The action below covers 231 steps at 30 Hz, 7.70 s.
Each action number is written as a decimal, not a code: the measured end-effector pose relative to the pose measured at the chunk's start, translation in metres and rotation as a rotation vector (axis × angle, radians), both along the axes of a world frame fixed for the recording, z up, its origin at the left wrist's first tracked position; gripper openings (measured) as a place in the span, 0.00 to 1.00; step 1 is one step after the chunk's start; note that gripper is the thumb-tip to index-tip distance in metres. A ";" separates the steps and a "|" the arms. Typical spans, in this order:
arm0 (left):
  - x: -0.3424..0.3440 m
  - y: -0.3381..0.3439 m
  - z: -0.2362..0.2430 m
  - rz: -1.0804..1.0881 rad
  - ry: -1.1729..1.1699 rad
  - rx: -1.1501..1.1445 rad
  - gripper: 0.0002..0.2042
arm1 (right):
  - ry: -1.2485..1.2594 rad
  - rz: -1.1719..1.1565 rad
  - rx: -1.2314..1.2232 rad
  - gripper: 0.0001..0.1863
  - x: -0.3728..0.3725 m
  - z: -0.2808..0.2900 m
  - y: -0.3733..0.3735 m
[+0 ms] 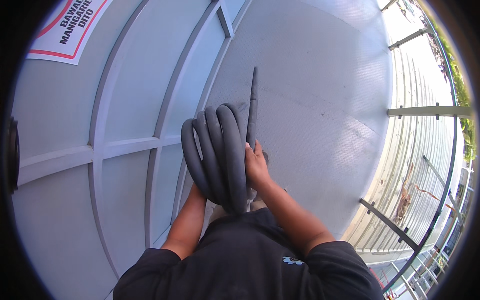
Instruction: The person kneels and sorts through a yellow bin, handling white plastic connectors, a power tool, and various cables. They then coil a flexible metal conduit and a bundle of black pipes, placing them on the floor. Finally, they lift and reposition a red step ladder.
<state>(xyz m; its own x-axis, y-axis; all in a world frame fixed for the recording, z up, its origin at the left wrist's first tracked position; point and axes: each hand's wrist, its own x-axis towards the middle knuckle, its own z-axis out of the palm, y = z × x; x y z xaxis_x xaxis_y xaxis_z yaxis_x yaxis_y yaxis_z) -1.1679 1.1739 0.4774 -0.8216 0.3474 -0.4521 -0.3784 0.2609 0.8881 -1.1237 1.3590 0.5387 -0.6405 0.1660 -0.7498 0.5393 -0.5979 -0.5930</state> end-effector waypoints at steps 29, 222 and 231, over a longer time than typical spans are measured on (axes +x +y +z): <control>-0.191 0.132 0.050 -1.159 0.167 -0.701 0.19 | 0.470 0.129 0.236 0.37 -0.016 0.092 0.059; 0.148 0.112 0.143 -2.821 -0.662 0.418 0.14 | -1.563 -0.377 1.776 0.19 0.163 0.170 -0.283; 0.218 0.034 0.149 -2.611 0.391 1.091 0.23 | -1.412 -0.963 1.644 0.17 0.245 0.133 -0.351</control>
<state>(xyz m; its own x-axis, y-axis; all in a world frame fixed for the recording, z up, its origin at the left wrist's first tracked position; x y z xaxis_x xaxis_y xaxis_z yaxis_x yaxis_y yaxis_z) -0.9500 1.2080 0.6269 0.9704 -0.0344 0.2392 -0.2244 -0.4953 0.8392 -0.8792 1.0084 0.6715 0.5336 0.6679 0.5188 0.8457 -0.4299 -0.3163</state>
